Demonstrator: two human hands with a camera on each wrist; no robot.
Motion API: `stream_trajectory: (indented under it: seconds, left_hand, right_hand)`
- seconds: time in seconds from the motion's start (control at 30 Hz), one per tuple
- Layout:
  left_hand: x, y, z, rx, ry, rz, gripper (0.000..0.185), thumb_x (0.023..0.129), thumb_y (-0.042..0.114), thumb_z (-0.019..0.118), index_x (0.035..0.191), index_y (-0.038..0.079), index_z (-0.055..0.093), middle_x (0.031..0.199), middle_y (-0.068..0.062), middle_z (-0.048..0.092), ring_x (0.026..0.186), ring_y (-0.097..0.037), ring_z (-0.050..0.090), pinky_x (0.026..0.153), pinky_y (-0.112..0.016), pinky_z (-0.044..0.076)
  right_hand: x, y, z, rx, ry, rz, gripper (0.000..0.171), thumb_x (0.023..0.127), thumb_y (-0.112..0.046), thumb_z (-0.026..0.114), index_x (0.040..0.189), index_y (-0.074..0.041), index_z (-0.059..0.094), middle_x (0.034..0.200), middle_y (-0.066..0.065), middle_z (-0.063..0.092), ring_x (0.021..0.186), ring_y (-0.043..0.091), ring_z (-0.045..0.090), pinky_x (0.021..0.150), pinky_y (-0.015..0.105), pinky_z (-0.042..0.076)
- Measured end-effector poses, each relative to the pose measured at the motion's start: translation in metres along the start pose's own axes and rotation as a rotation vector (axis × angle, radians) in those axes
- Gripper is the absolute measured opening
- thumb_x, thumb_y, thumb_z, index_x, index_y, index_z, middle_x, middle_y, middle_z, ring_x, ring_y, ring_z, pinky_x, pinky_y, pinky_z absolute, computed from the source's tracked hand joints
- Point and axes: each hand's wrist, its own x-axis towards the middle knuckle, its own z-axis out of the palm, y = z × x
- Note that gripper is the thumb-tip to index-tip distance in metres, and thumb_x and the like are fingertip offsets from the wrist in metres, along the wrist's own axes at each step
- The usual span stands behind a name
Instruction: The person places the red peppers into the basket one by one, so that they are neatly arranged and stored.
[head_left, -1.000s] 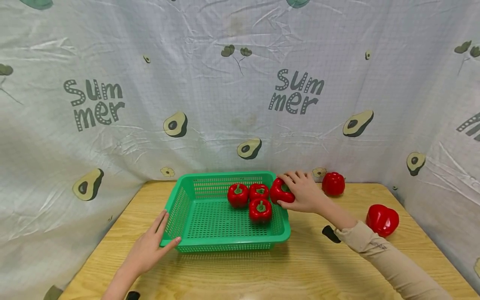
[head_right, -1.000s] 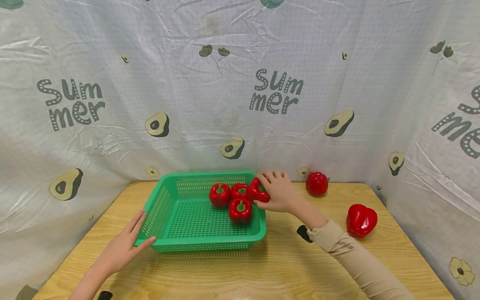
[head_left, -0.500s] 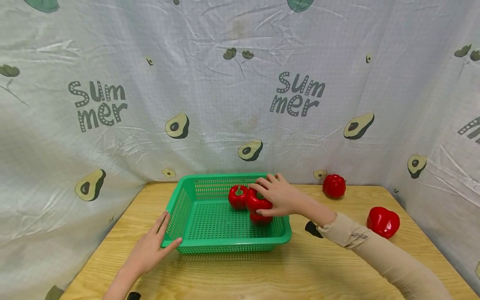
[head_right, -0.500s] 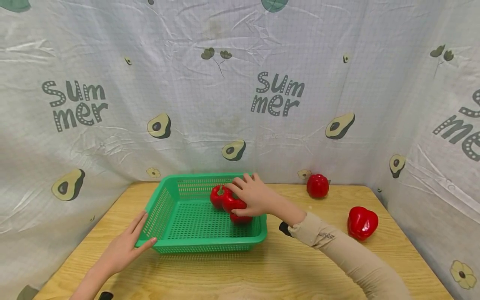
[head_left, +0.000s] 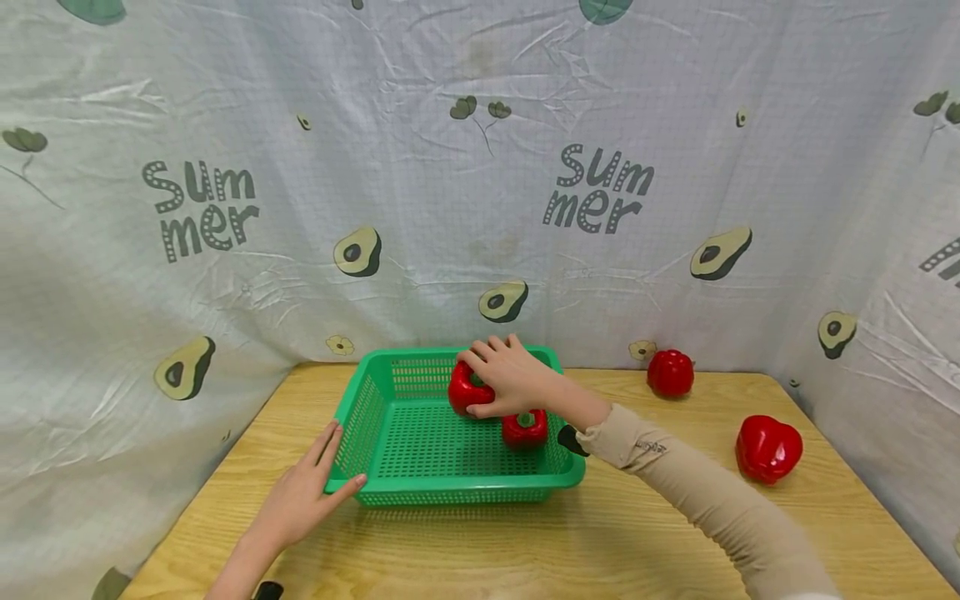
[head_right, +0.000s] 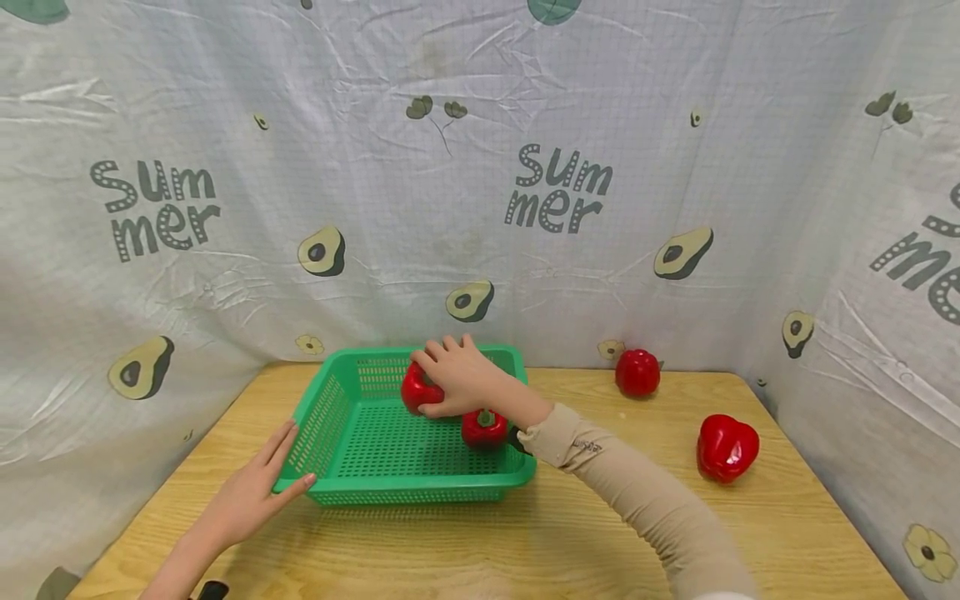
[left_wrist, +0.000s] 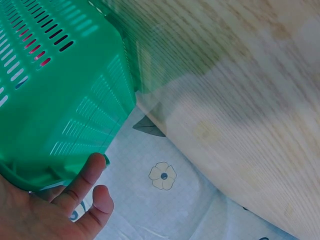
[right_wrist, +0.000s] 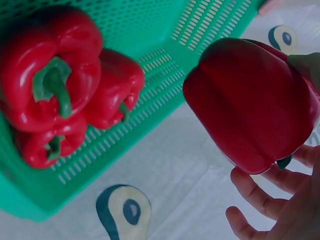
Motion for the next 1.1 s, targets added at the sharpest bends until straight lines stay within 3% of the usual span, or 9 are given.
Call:
stream_trajectory:
  seconds: [0.2, 0.33, 0.5, 0.8, 1.1]
  left_hand:
    - [0.0, 0.001, 0.0, -0.002, 0.001, 0.001, 0.081, 0.085, 0.051, 0.049, 0.14, -0.002, 0.024, 0.146, -0.02, 0.02, 0.107, -0.041, 0.053, 0.076, -0.049, 0.047]
    - [0.0, 0.001, 0.0, -0.002, -0.004, 0.004, 0.08, 0.085, 0.051, 0.049, 0.14, -0.002, 0.024, 0.146, -0.02, 0.02, 0.106, -0.041, 0.053, 0.075, -0.049, 0.047]
    - [0.0, 0.001, 0.0, -0.014, -0.011, -0.003, 0.08, 0.086, 0.051, 0.049, 0.141, -0.001, 0.023, 0.147, -0.02, 0.019, 0.108, -0.041, 0.052, 0.076, -0.049, 0.047]
    - [0.0, 0.001, -0.001, -0.013, -0.013, -0.004, 0.081, 0.086, 0.052, 0.048, 0.14, -0.002, 0.023, 0.147, -0.02, 0.019, 0.11, -0.042, 0.05, 0.076, -0.05, 0.046]
    - [-0.001, 0.003, -0.001, 0.0, -0.012, -0.009, 0.082, 0.085, 0.055, 0.046, 0.141, -0.001, 0.022, 0.147, -0.02, 0.02, 0.11, -0.042, 0.05, 0.077, -0.051, 0.046]
  right_hand:
    - [0.011, -0.003, 0.016, 0.035, -0.095, 0.014, 0.063, 0.079, -0.053, 0.055, 0.127, -0.015, 0.04, 0.109, 0.001, 0.049, 0.092, 0.018, 0.045, 0.071, 0.034, 0.033]
    - [0.015, -0.005, 0.027, 0.056, -0.168, -0.002, 0.06, 0.079, -0.049, 0.058, 0.13, -0.025, 0.04, 0.109, 0.001, 0.047, 0.091, 0.017, 0.042, 0.071, 0.033, 0.032]
    - [0.018, -0.007, 0.036, 0.062, -0.233, -0.016, 0.047, 0.079, -0.046, 0.059, 0.123, -0.034, 0.045, 0.112, 0.004, 0.047, 0.094, 0.019, 0.042, 0.072, 0.034, 0.034]
    - [0.018, -0.009, 0.049, -0.022, -0.337, -0.017, 0.049, 0.08, -0.048, 0.058, 0.125, -0.034, 0.045, 0.125, 0.007, 0.046, 0.109, 0.027, 0.042, 0.093, 0.054, 0.034]
    - [0.018, -0.013, 0.062, -0.135, -0.354, -0.03, 0.049, 0.08, -0.052, 0.056, 0.124, -0.036, 0.042, 0.124, 0.003, 0.046, 0.113, 0.025, 0.039, 0.093, 0.05, 0.034]
